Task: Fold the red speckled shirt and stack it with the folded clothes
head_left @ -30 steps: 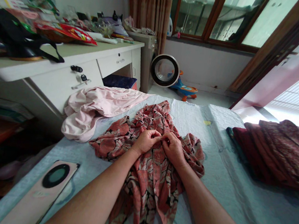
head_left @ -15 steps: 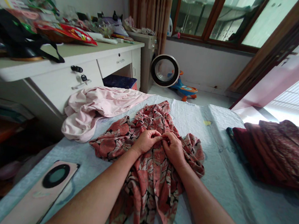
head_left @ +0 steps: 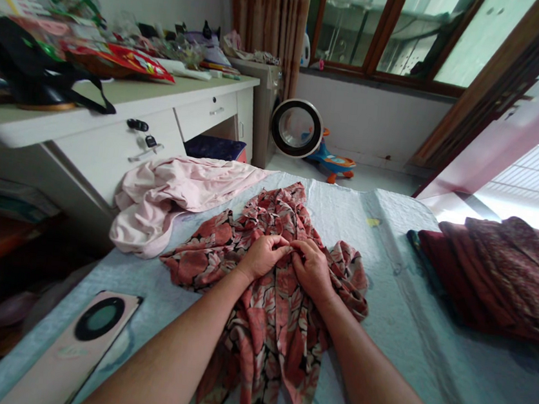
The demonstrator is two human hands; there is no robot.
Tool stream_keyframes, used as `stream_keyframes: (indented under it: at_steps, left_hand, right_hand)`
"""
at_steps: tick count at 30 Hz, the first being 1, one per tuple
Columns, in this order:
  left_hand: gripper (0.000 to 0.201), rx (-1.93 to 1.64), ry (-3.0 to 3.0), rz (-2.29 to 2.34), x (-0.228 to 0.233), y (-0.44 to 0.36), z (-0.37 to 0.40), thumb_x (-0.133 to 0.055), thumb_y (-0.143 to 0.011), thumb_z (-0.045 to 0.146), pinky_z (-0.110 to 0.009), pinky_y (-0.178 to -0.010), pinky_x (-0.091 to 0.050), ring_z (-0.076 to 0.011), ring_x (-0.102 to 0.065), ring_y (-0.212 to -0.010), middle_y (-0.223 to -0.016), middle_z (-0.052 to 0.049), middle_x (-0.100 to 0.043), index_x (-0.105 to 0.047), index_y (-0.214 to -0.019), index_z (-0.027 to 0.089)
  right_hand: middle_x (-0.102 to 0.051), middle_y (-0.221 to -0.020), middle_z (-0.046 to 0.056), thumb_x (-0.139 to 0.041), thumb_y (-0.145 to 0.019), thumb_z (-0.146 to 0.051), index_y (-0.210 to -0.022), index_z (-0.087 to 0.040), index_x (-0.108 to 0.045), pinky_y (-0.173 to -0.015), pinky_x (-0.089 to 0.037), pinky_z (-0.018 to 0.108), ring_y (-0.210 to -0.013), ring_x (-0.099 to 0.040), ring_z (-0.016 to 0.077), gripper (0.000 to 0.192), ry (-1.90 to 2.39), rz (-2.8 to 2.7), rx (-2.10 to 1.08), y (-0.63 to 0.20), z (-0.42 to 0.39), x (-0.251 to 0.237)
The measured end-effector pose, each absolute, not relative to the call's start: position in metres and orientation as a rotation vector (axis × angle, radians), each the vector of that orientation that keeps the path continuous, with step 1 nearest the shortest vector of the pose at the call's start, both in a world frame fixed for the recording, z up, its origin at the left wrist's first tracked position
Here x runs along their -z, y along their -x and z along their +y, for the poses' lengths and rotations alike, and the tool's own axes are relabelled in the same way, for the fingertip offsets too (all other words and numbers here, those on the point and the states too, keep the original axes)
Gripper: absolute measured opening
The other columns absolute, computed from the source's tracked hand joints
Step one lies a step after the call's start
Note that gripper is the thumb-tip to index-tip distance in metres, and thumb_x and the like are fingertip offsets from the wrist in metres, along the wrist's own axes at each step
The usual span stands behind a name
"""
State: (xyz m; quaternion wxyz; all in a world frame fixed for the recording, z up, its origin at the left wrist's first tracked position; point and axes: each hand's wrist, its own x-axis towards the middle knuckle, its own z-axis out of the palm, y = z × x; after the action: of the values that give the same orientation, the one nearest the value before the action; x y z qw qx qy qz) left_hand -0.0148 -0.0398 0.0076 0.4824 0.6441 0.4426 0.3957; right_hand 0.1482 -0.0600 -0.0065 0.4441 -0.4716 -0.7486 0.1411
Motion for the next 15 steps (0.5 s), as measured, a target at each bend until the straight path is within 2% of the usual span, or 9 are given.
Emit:
stream_keyframes:
  at_steps: [12,15]
  left_hand:
    - [0.027,-0.992,-1.581,1.085,-0.0049,0.0146,-0.0385,-0.067,-0.077,0.037,-0.024,-0.064,-0.048,-0.0157,-0.062,-0.071,-0.080,-0.005,-0.072,-0.072,-0.087,0.013]
    - [0.026,-1.001,-1.560,1.085,-0.0035,0.0145,-0.0382,-0.068,-0.076,0.037,-0.023,-0.061,-0.047,-0.0142,-0.060,-0.066,-0.076,-0.003,-0.070,-0.071,-0.085,0.013]
  right_hand:
    - [-0.066,-0.097,0.006,-0.048,-0.084,-0.013,-0.101,-0.021,-0.067,-0.083,-0.049,0.030,-0.091,-0.062,0.0193,0.026,1.173,-1.867,-0.371,-0.1481,-0.0598,0.0051]
    - [-0.064,-0.090,0.004,-0.050,-0.082,-0.013,-0.096,-0.021,-0.063,-0.078,-0.048,0.029,-0.084,-0.060,0.0185,0.021,1.191,-1.847,-0.357,-0.1483,-0.0598,0.0047]
